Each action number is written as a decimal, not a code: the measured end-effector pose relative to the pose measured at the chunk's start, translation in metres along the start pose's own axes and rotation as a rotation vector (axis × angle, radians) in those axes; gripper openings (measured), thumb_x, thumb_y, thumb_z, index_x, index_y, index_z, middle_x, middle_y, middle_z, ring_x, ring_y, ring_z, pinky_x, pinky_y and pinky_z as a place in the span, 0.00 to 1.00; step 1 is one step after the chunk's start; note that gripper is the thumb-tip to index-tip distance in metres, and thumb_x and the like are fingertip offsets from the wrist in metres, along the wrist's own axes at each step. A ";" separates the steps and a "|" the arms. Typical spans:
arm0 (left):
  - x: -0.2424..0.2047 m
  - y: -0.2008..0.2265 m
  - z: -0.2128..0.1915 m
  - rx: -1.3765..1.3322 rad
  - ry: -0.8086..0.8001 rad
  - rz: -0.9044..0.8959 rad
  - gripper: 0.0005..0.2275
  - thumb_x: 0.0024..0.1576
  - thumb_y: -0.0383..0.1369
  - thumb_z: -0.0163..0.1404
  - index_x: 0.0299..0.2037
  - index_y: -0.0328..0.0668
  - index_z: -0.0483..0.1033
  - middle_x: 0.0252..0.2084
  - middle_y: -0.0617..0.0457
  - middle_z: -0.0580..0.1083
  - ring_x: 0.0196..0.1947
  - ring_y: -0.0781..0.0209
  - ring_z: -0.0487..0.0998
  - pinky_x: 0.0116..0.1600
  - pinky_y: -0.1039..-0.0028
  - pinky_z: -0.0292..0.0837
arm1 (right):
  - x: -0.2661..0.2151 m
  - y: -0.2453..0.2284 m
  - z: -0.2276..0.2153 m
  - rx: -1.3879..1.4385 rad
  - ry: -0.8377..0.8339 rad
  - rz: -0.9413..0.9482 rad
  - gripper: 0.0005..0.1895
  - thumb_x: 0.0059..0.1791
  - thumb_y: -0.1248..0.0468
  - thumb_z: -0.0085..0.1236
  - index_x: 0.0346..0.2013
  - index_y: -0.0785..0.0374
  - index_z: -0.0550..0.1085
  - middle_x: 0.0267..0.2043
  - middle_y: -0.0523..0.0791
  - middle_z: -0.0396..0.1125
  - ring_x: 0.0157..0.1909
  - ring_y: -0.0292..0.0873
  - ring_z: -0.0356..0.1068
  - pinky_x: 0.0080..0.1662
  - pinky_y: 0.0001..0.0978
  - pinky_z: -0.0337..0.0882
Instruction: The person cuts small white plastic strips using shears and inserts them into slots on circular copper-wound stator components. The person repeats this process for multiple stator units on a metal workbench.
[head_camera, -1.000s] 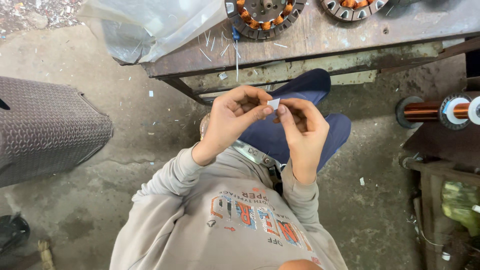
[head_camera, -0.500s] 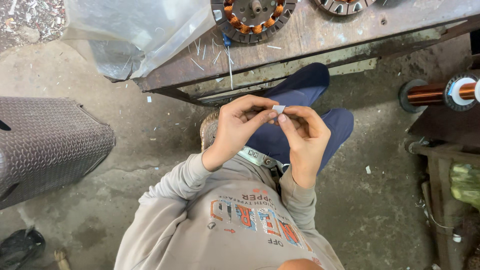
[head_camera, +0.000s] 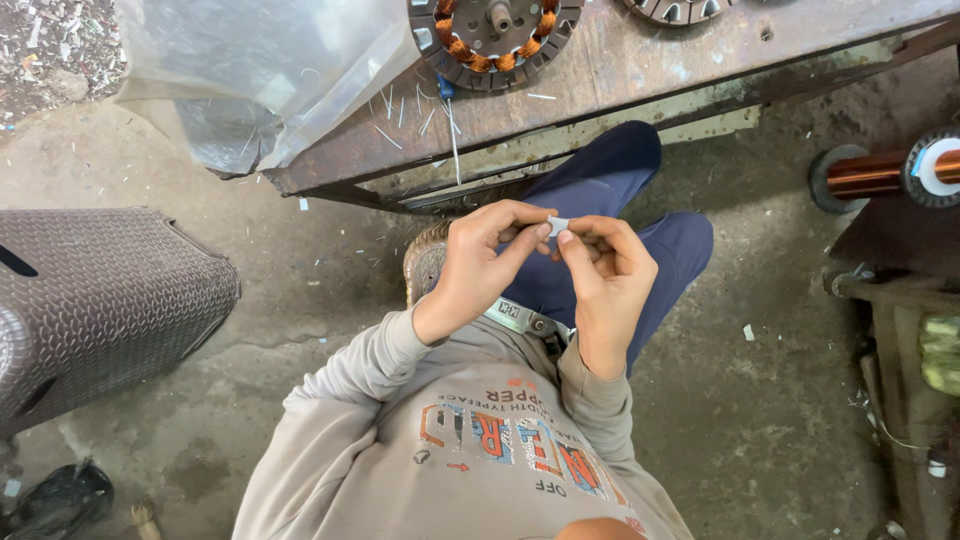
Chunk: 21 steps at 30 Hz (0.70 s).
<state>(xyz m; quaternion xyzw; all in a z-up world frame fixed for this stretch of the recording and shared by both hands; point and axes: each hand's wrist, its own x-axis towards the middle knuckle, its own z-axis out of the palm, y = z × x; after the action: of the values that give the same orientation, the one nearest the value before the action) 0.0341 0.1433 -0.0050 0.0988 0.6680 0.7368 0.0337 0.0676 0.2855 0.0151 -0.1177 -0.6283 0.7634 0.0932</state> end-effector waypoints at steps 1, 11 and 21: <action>0.000 0.000 0.000 0.007 0.005 0.011 0.06 0.62 0.21 0.54 0.47 0.28 0.79 0.41 0.47 0.80 0.38 0.64 0.84 0.42 0.78 0.81 | -0.001 -0.002 0.002 -0.009 0.001 -0.005 0.05 0.51 0.78 0.57 0.42 0.74 0.74 0.38 0.48 0.73 0.38 0.37 0.74 0.44 0.26 0.75; -0.004 -0.004 0.006 0.108 0.029 0.090 0.05 0.62 0.19 0.53 0.45 0.28 0.79 0.41 0.46 0.79 0.36 0.63 0.84 0.40 0.78 0.79 | -0.002 0.004 0.002 -0.064 -0.002 -0.022 0.05 0.54 0.77 0.55 0.44 0.74 0.74 0.40 0.47 0.73 0.40 0.33 0.73 0.44 0.23 0.74; -0.004 -0.017 0.006 -0.071 0.002 -0.007 0.04 0.62 0.19 0.53 0.45 0.26 0.78 0.42 0.48 0.79 0.36 0.67 0.82 0.41 0.79 0.79 | -0.009 0.023 0.002 -0.204 0.067 -0.135 0.04 0.54 0.76 0.55 0.43 0.71 0.72 0.38 0.42 0.70 0.35 0.28 0.67 0.37 0.19 0.69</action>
<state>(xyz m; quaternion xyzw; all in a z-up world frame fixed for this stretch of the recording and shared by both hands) 0.0379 0.1506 -0.0220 0.0947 0.6417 0.7601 0.0390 0.0755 0.2769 -0.0064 -0.1094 -0.7056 0.6832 0.1531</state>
